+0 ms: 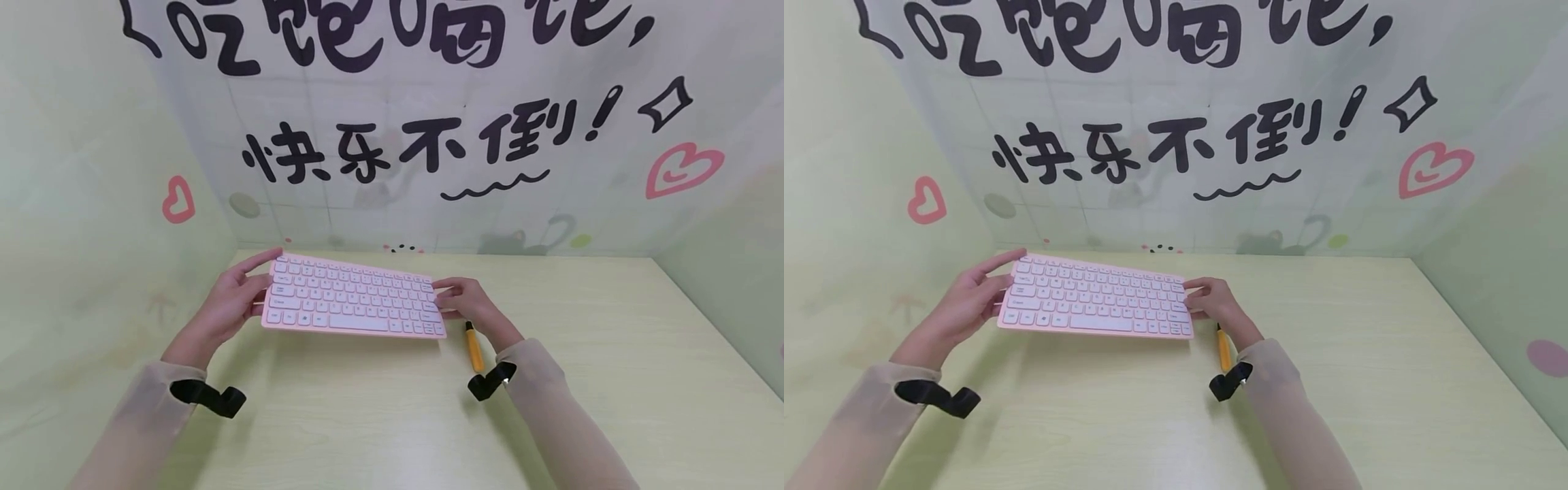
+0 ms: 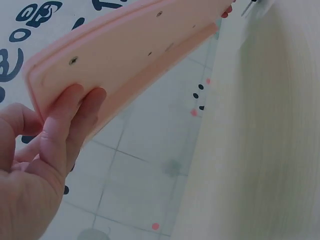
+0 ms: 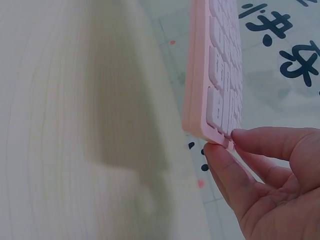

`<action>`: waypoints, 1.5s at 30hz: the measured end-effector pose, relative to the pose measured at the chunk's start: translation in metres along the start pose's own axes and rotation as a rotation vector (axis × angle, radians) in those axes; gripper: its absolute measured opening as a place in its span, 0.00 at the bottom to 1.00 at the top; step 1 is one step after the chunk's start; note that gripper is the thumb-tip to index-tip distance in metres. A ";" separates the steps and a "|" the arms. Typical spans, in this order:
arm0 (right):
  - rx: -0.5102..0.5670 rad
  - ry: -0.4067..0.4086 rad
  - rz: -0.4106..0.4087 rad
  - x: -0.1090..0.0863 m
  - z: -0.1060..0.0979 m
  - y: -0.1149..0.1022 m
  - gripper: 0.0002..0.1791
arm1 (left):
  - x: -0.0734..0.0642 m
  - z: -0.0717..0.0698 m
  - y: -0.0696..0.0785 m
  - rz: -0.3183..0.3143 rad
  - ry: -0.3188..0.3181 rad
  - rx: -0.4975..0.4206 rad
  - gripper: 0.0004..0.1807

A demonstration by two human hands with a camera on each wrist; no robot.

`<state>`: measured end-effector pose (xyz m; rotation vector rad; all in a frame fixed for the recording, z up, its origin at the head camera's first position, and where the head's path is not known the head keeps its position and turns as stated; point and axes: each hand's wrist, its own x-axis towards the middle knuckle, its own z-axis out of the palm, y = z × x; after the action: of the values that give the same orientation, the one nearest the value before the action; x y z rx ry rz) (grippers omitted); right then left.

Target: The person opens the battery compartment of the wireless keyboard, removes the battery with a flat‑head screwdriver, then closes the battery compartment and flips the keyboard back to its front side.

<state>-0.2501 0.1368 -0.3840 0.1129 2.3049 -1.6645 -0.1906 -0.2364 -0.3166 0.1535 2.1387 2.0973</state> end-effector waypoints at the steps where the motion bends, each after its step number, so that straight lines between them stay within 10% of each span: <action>1: -0.002 -0.002 0.000 0.000 0.000 0.001 0.20 | 0.000 0.002 0.003 0.006 0.000 0.004 0.28; 23: -0.046 -0.021 -0.046 0.000 0.017 -0.001 0.25 | -0.012 0.033 0.058 0.065 0.039 0.273 0.28; 45: -0.119 -0.101 -0.240 -0.013 0.030 -0.026 0.27 | -0.006 0.027 0.092 0.030 0.114 0.368 0.28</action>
<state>-0.2385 0.1019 -0.3648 -0.2774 2.4100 -1.5929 -0.1825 -0.2086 -0.2251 0.1069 2.5875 1.7440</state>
